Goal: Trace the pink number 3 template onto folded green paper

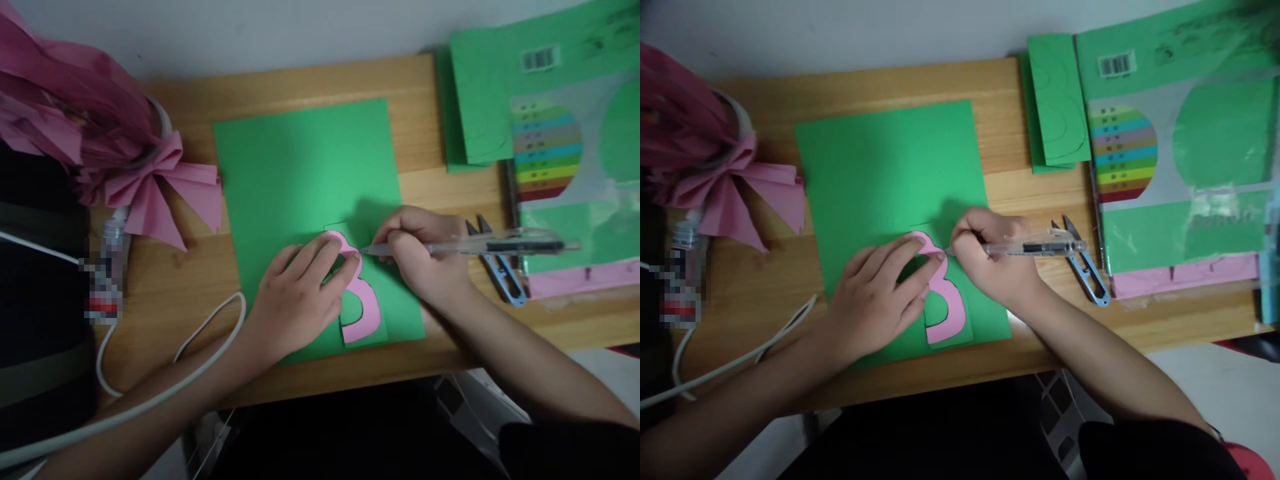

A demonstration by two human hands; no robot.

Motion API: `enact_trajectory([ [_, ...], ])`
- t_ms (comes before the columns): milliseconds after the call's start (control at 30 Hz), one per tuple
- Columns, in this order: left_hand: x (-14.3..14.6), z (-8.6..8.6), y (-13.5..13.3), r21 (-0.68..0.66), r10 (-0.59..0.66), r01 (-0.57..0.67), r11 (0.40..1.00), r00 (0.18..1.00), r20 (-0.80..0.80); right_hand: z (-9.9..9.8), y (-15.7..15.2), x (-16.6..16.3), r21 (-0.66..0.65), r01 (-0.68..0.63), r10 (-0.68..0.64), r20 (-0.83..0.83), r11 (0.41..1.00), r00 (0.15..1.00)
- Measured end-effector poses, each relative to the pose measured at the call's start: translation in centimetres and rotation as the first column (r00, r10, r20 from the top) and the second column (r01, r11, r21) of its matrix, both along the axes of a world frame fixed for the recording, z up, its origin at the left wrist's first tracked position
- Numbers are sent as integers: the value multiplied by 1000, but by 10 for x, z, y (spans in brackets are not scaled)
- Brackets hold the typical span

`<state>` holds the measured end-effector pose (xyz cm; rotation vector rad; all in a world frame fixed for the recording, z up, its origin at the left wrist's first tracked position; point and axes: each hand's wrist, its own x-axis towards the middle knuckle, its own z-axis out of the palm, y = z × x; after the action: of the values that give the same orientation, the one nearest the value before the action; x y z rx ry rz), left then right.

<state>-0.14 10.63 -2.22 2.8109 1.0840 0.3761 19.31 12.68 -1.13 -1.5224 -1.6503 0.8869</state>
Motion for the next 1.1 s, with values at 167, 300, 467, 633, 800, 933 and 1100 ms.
enact_trajectory([
  [167,0,0,0,7,1,-1,1000,1000,-1,1,-1,1,14,-11,11,13,1000,1000],
  [300,0,0,0,4,-2,2,1000,1000,-2,0,-1,1,17,-13,13,18,1000,1000],
  [467,-1,0,-1,1,-2,2,1000,1000,1,1,-2,2,24,-16,15,37,1000,999],
  [633,-1,-1,0,12,1,-1,1000,1000,4,1,-2,2,41,-22,21,38,999,999],
  [800,-1,-1,0,8,-5,5,1000,1000,5,0,-2,2,40,-23,21,46,999,999],
  [933,-1,0,-1,9,0,0,1000,1000,5,0,-2,2,22,-19,18,43,1000,999],
  [1100,-1,-2,-2,30,1,-1,1000,1000,22,0,-2,2,9,-15,14,34,1000,999],
])
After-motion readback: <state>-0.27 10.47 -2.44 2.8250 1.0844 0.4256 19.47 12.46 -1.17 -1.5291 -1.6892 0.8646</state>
